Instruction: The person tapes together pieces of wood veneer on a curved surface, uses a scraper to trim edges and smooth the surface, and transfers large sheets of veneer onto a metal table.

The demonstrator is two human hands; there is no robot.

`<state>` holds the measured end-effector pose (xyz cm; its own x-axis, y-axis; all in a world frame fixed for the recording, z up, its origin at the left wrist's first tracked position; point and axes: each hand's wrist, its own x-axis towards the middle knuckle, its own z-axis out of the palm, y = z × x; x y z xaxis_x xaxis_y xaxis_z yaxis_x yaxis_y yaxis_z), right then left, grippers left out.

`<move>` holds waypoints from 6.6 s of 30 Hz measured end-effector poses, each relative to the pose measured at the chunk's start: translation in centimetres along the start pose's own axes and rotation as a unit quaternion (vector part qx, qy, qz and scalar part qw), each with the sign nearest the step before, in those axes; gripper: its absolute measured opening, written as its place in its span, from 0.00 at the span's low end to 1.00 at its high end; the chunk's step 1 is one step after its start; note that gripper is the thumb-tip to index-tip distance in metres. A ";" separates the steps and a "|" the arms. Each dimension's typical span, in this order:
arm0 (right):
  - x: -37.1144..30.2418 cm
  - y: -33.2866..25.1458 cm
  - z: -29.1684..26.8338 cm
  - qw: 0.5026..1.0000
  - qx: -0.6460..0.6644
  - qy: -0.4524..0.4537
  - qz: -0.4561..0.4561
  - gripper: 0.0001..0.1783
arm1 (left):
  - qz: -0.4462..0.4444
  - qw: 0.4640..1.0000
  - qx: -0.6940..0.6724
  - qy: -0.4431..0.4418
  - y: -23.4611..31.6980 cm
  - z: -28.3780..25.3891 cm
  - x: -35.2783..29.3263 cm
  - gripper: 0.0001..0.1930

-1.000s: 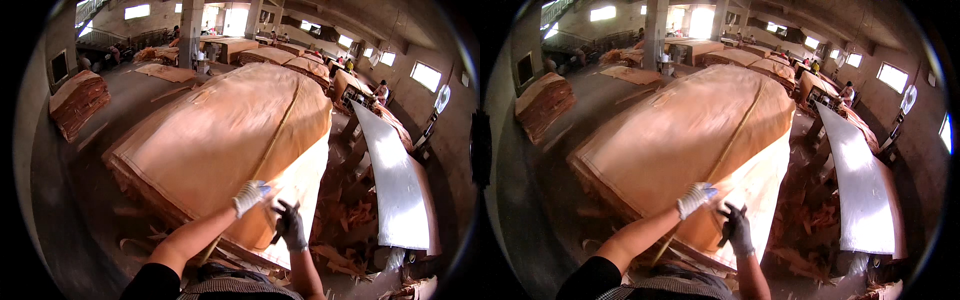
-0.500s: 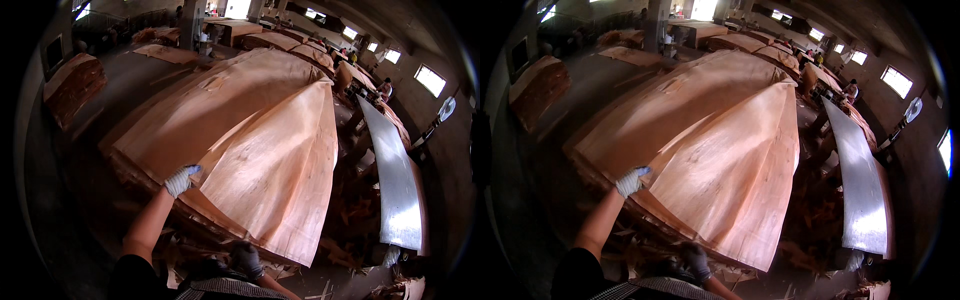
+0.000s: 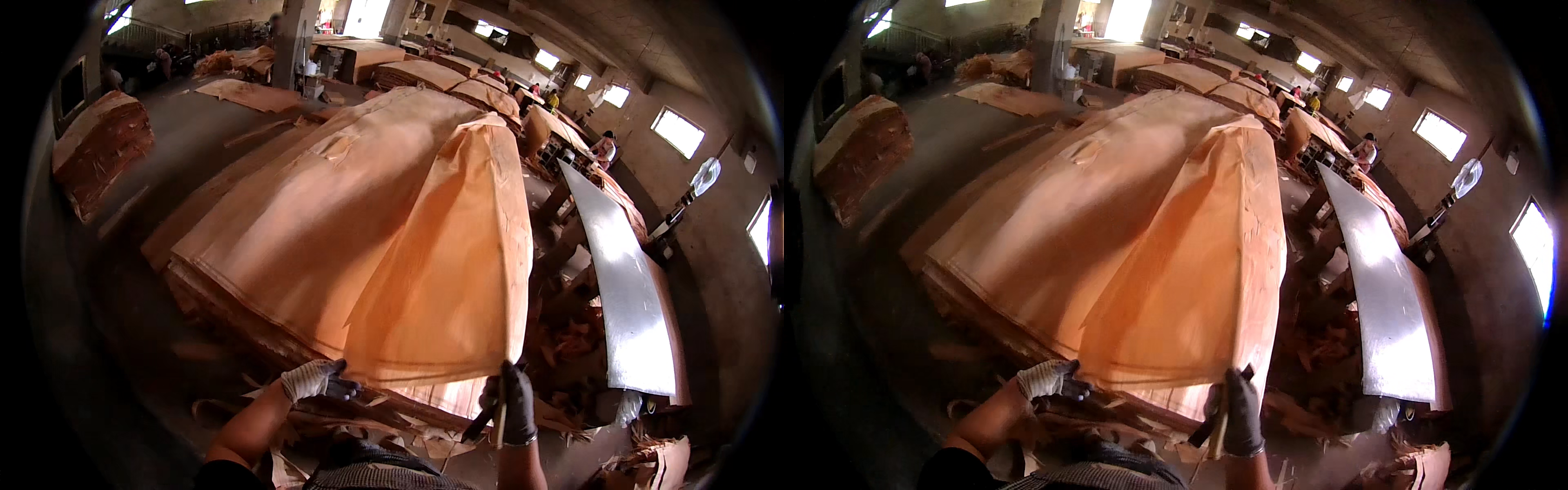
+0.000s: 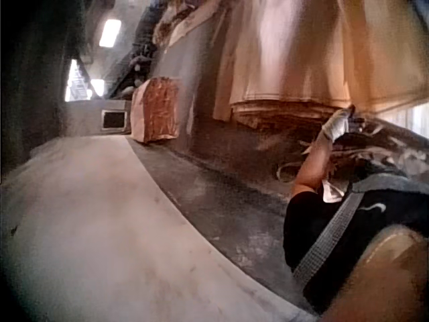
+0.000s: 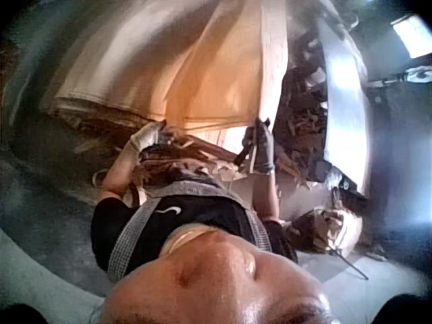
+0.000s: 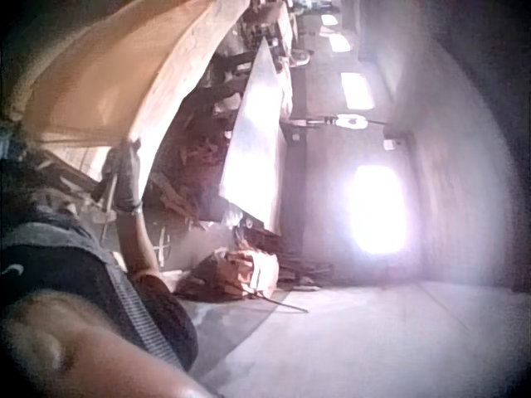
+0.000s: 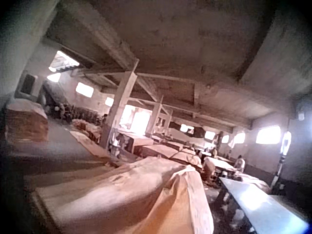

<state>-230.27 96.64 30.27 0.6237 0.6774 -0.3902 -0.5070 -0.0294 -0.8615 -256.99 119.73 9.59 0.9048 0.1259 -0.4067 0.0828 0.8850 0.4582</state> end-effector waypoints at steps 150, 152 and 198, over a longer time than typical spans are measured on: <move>11.1 -40.1 -180.1 0.937 -0.187 0.288 -0.064 0.07 | 0.088 0.418 0.864 0.265 -87.0 97.4 118.5 0.28; 11.8 -41.8 -184.8 0.919 -0.226 0.301 -0.114 0.11 | 0.086 0.427 0.860 0.264 -86.8 98.0 119.2 0.28; 5.6 -37.5 -173.8 0.929 -0.196 0.315 -0.018 0.11 | 0.017 0.328 0.917 0.228 -86.9 102.8 118.0 0.43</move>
<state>-104.41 -26.22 3.90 0.9227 0.1221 -0.3657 -0.3013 -0.3637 -0.8814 -114.49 11.59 3.02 0.7963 0.5451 -0.2624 0.5659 -0.8244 0.0047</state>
